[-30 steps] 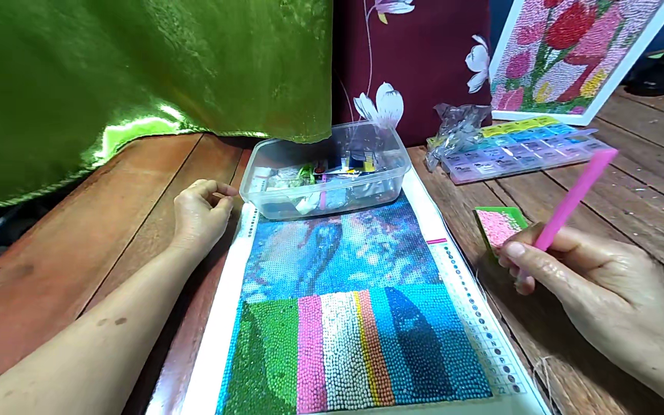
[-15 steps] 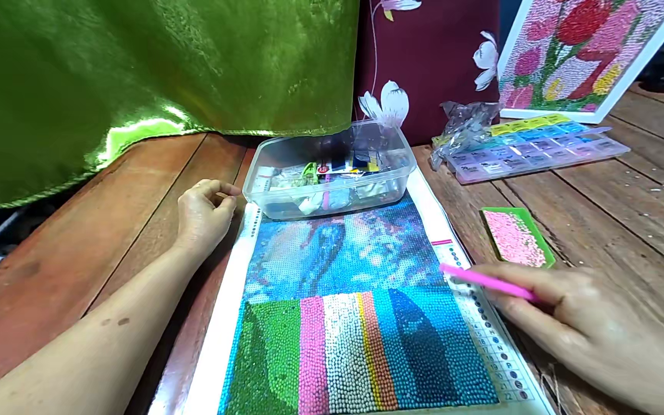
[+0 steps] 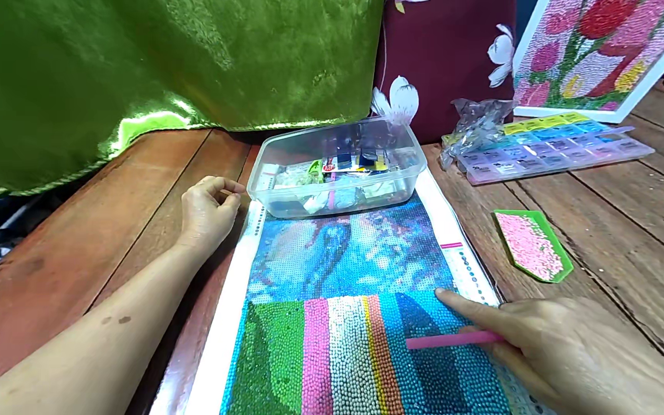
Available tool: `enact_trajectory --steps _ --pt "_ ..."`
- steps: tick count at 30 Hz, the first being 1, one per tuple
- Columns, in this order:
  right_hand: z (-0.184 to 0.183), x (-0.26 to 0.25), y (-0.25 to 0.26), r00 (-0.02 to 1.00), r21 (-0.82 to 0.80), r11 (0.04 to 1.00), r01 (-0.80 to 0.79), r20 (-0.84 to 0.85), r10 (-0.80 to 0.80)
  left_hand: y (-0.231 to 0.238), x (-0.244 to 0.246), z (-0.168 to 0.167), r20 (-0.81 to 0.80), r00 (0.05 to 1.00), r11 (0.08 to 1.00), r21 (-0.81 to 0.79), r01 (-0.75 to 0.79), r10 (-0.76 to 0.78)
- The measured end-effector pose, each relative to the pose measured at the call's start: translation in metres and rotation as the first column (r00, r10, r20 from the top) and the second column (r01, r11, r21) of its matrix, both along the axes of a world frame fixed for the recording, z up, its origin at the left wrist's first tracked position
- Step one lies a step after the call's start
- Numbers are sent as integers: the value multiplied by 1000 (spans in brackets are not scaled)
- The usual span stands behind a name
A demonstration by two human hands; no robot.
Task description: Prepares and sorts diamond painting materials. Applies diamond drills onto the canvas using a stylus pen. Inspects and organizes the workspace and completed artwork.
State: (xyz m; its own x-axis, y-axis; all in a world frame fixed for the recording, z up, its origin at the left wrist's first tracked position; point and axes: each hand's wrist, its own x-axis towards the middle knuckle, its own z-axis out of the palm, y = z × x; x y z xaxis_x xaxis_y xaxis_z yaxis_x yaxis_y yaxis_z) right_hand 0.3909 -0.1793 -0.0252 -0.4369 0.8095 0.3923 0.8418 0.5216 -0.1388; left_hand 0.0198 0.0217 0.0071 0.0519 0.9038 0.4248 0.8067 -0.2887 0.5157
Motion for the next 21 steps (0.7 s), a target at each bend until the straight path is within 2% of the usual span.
enact_trajectory --steps 4,14,21 --pt "12 -6 -4 1000 -87 996 -7 -10 6 0 0 0 6 1000 1000 -7 1 0" --pt "6 -21 5 1000 30 999 -14 20 13 -1 2 2 9 1000 1000 -14 -8 8" --pt "14 -33 5 989 42 999 -17 149 10 -1 1 1 8 1000 1000 -16 -5 5"
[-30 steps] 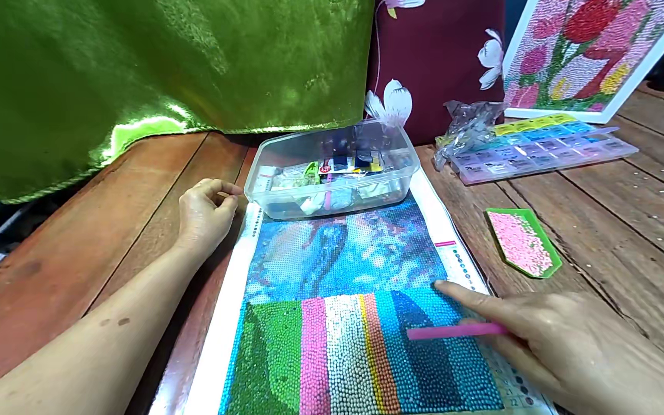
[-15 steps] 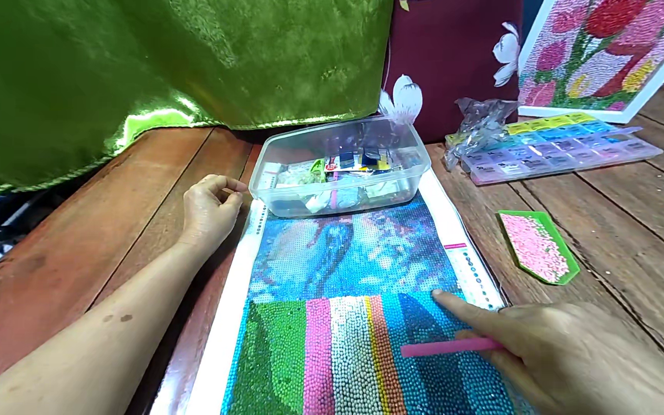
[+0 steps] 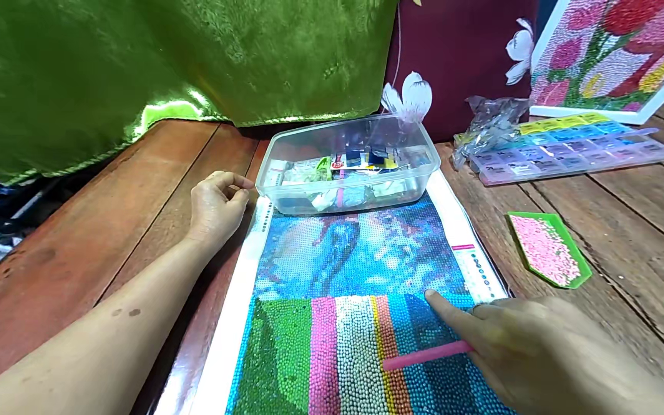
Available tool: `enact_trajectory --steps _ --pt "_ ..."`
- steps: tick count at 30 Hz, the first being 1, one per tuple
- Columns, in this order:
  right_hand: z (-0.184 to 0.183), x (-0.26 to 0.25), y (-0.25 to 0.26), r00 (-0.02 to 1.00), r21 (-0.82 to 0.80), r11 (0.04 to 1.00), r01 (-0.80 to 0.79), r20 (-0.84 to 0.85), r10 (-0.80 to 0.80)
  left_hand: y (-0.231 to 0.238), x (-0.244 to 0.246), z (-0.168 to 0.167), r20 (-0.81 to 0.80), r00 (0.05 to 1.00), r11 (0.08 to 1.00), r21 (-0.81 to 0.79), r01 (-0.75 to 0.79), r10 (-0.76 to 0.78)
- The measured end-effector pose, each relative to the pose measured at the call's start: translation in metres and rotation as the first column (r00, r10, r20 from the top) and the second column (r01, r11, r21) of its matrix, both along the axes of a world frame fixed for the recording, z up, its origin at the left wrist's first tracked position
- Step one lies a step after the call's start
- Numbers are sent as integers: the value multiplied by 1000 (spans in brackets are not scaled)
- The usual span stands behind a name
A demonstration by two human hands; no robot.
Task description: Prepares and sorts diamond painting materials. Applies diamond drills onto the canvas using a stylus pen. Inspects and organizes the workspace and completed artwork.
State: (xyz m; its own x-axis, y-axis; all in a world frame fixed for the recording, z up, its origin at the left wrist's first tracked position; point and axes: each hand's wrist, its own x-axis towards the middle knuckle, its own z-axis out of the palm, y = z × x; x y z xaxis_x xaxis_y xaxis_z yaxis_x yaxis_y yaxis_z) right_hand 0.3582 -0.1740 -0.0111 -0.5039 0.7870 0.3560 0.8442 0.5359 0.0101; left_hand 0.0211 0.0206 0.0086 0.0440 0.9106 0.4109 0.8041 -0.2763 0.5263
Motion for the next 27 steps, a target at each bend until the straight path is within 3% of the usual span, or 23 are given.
enact_trajectory --steps 7,14,17,21,24,27 --pt "-3 -1 0 996 20 1000 -9 -89 10 0 -1 0 -13 1000 1000 4 17 -17" --pt "-1 -8 1 1000 -20 1000 -16 2 16 0 0 -1 -8 1000 1000 10 9 -9" --pt "-2 -1 2 995 -35 999 -22 -94 19 1 -1 -1 -11 1000 1000 14 19 -19" --pt "17 16 -9 985 -218 976 2 -168 -39 1 0 -1 -4 1000 1000 2 20 -20" --pt "35 22 -20 995 -412 911 34 -69 -68 0 1 0 -4 1000 1000 1 12 -12" --pt "29 21 -26 999 -390 920 46 23 -40 1 1 0 -4 1000 1000 -1 10 -10"
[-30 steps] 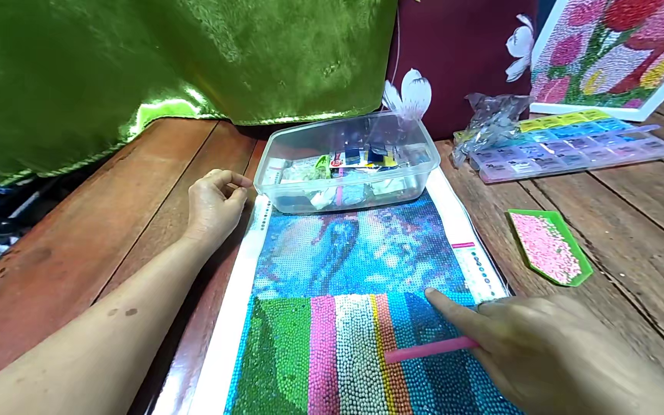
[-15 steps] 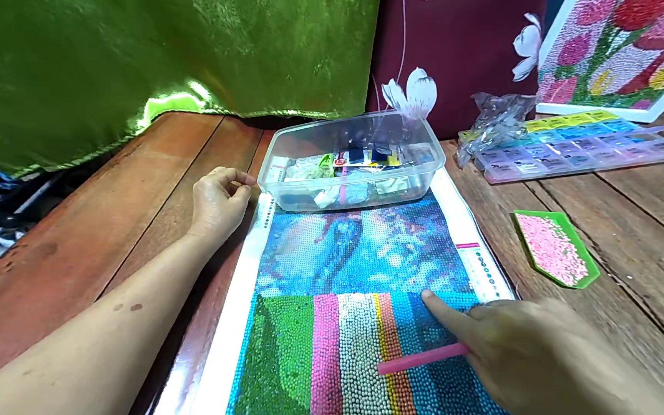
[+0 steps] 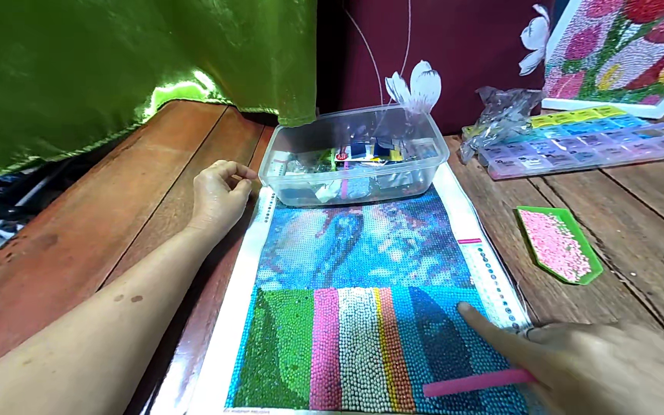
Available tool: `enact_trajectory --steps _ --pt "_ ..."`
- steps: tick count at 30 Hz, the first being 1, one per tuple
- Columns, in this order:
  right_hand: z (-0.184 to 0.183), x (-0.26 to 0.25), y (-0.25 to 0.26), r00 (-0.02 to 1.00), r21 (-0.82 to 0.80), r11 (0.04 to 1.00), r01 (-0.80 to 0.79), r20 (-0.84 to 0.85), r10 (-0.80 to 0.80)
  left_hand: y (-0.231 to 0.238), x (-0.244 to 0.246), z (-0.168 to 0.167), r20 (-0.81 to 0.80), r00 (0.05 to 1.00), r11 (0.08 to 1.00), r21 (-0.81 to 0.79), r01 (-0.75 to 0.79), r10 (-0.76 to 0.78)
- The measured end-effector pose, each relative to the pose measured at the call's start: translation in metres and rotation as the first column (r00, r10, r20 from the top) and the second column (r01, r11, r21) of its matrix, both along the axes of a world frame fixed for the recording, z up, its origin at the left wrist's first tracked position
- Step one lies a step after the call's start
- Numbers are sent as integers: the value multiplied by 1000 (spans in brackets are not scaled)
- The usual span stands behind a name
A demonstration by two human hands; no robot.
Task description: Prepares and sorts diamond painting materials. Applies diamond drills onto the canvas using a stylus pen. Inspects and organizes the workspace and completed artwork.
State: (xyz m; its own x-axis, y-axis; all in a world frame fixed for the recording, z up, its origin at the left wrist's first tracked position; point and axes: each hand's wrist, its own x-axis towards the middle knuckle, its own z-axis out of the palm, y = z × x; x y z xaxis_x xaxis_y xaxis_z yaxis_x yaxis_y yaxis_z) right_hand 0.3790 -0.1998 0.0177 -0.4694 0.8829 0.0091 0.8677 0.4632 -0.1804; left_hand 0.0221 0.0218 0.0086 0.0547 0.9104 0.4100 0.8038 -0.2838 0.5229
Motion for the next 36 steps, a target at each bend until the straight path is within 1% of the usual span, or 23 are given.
enact_trajectory --steps 2,5,8,10,13,18,22,24,26,29,33,36 --pt "-5 -3 -1 999 85 996 -27 39 23 0 -1 0 -9 1000 1000 -5 0 0" --pt "-6 -3 -3 999 124 992 -19 51 13 -1 0 2 -21 1000 1000 -2 2 -2" --pt "-1 1 -7 1000 88 996 -3 -6 4 0 0 3 -26 1000 1000 -3 -1 1" --pt "8 -1 -12 999 35 999 -31 -35 32 0 -1 2 -21 1000 1000 -3 -3 2" --pt "12 -8 -17 998 -52 997 -63 -6 63 1 0 2 -18 1000 1000 3 8 -8" --pt "8 -14 -19 994 -39 996 -74 72 77 -1 1 2 -9 1000 1000 2 11 -11" --pt "8 -6 -25 999 -22 999 -47 3 47 0 1 3 -21 1000 1000 -2 4 -4" --pt "12 -4 -30 998 -27 998 -62 -15 61 0 0 3 -34 999 1000 -4 4 -4" --pt "15 -5 -35 996 -40 995 -91 -11 90 1 0 2 -33 999 1000 -1 7 -7" --pt "10 -6 -39 992 -89 989 -115 39 119 1 0 3 -25 1000 1000 -13 -5 5" --pt "0 -6 -42 985 1 991 -133 108 133 -1 1 3 -20 999 999 -22 -25 25" --pt "-2 -4 -45 990 45 991 -122 76 119 -1 1 3 -24 999 999 -18 -29 28"
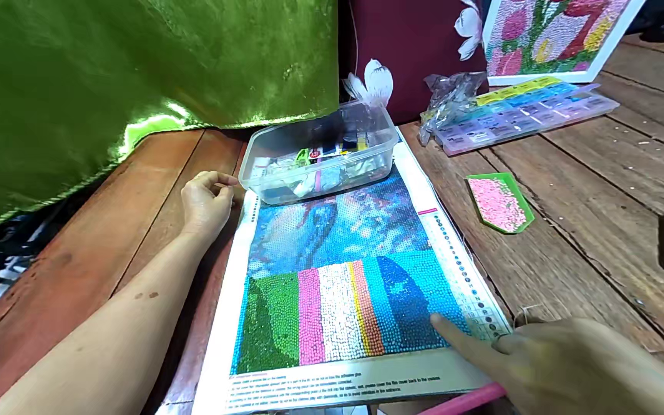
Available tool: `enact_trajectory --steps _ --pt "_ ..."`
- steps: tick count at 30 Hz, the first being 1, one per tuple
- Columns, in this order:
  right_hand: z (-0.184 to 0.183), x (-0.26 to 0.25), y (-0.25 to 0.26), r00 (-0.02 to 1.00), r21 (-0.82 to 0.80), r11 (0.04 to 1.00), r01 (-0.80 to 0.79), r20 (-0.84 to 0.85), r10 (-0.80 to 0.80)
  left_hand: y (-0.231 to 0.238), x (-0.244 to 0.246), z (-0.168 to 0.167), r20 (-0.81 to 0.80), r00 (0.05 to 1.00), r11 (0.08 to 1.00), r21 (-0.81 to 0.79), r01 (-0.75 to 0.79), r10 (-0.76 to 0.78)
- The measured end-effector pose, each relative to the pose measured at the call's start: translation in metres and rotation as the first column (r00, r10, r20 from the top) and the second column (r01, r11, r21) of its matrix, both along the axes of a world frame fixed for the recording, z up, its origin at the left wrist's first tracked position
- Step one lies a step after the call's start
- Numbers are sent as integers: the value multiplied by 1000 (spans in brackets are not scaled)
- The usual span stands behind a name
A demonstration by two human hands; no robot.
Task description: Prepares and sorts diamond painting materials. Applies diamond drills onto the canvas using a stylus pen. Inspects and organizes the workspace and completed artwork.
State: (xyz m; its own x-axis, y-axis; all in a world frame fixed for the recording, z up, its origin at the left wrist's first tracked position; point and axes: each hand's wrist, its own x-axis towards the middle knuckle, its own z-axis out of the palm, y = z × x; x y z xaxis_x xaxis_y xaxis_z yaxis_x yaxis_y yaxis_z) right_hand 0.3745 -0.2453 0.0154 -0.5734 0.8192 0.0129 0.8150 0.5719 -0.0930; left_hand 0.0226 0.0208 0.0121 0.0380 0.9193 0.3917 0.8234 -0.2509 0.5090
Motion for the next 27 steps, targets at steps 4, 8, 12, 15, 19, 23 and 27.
enact_trajectory --steps 4,8,12,15,19,23,27 --pt "8 -2 -6 999 -17 1000 -25 -47 25 -1 0 -1 18 1000 1000 2 -1 1" --pt "1 -5 -8 999 -49 998 -43 -30 41 2 -2 -3 34 999 1000 7 -11 11" --pt "-2 -9 -7 999 9 999 -43 -3 43 1 -1 -2 18 1000 1000 3 -12 12" --pt "1 -7 -6 998 5 999 -37 -42 37 0 0 -1 14 1000 1000 16 -6 6" --pt "1 -13 -5 990 13 999 -41 -136 43 0 0 -3 9 1000 1000 27 -1 1" --pt "-4 -18 -2 992 -13 998 -55 -116 53 -1 2 -2 11 1000 1000 19 2 -2" --pt "-3 -15 -3 991 -40 999 -35 -130 29 1 -2 -3 0 1000 1000 29 5 -5"
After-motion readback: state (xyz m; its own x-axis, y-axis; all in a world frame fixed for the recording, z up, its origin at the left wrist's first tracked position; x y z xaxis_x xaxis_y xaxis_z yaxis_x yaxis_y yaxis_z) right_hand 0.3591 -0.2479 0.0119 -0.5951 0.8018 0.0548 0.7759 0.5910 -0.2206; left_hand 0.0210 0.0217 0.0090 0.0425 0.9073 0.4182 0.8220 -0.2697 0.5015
